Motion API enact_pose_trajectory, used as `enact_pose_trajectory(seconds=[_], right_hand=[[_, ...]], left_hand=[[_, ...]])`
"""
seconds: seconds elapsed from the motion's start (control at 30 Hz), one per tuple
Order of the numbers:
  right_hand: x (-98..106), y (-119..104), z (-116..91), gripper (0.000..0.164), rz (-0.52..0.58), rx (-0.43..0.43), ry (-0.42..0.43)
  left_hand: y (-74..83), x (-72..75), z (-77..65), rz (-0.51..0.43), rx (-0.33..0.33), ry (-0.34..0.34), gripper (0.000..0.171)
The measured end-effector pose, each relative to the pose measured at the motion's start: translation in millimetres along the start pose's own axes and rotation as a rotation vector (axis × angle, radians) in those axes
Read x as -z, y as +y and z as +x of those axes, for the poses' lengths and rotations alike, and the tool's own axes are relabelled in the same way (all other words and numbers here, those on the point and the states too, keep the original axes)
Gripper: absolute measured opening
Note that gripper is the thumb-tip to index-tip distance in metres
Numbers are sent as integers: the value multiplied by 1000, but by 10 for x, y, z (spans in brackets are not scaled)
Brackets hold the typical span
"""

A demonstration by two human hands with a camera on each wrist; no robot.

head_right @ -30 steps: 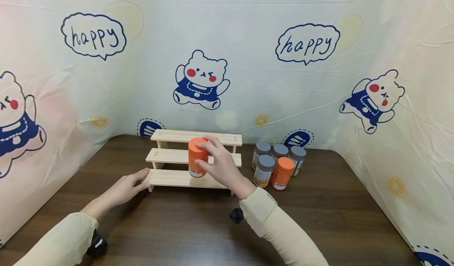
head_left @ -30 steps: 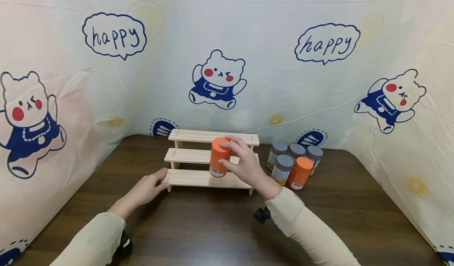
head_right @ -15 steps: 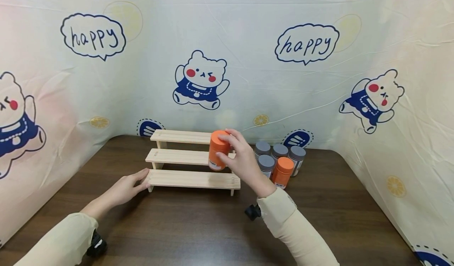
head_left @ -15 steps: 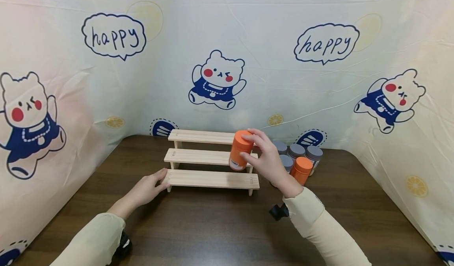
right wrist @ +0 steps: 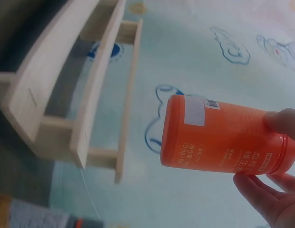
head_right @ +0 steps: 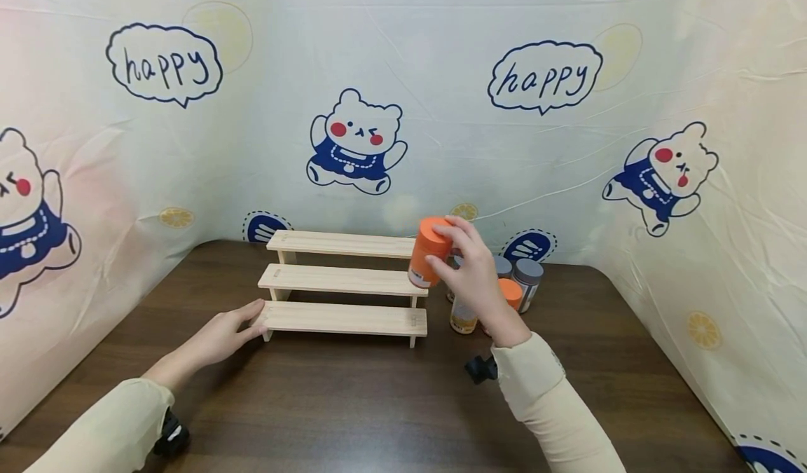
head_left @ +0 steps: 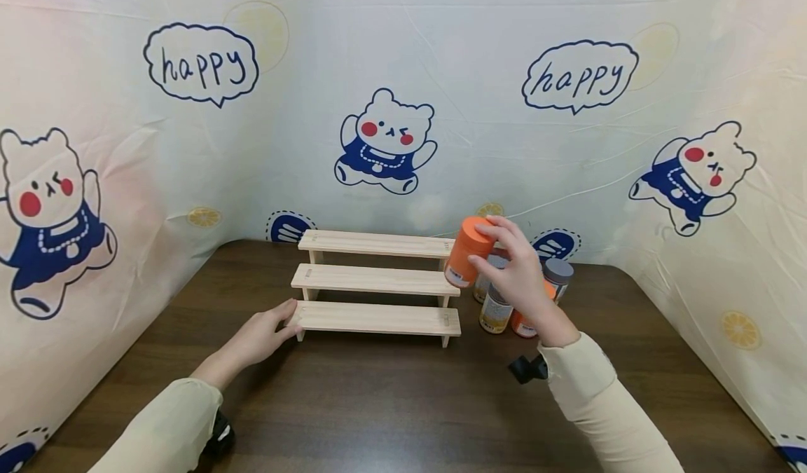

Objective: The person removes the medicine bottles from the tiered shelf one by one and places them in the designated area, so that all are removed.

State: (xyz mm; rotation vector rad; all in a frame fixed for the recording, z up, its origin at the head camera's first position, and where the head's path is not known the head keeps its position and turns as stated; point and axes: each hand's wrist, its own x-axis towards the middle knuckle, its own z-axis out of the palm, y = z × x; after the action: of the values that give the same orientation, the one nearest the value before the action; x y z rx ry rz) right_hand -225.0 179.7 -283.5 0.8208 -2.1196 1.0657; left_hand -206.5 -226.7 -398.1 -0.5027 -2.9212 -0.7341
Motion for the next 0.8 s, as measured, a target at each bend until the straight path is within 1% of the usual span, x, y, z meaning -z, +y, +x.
enact_pose_trajectory(seconds=[0.2, 0.47, 0.8], right_hand=[[236, 47, -4, 44, -32, -58, 34], [522, 157, -52, 45, -119, -126, 74], [835, 348, -196, 48, -177, -276, 170]], left_hand=[[-5, -5, -6, 0, 2, -3, 54], [3, -2, -9, -8, 6, -7, 54], [2, 2, -2, -6, 6, -3, 55]])
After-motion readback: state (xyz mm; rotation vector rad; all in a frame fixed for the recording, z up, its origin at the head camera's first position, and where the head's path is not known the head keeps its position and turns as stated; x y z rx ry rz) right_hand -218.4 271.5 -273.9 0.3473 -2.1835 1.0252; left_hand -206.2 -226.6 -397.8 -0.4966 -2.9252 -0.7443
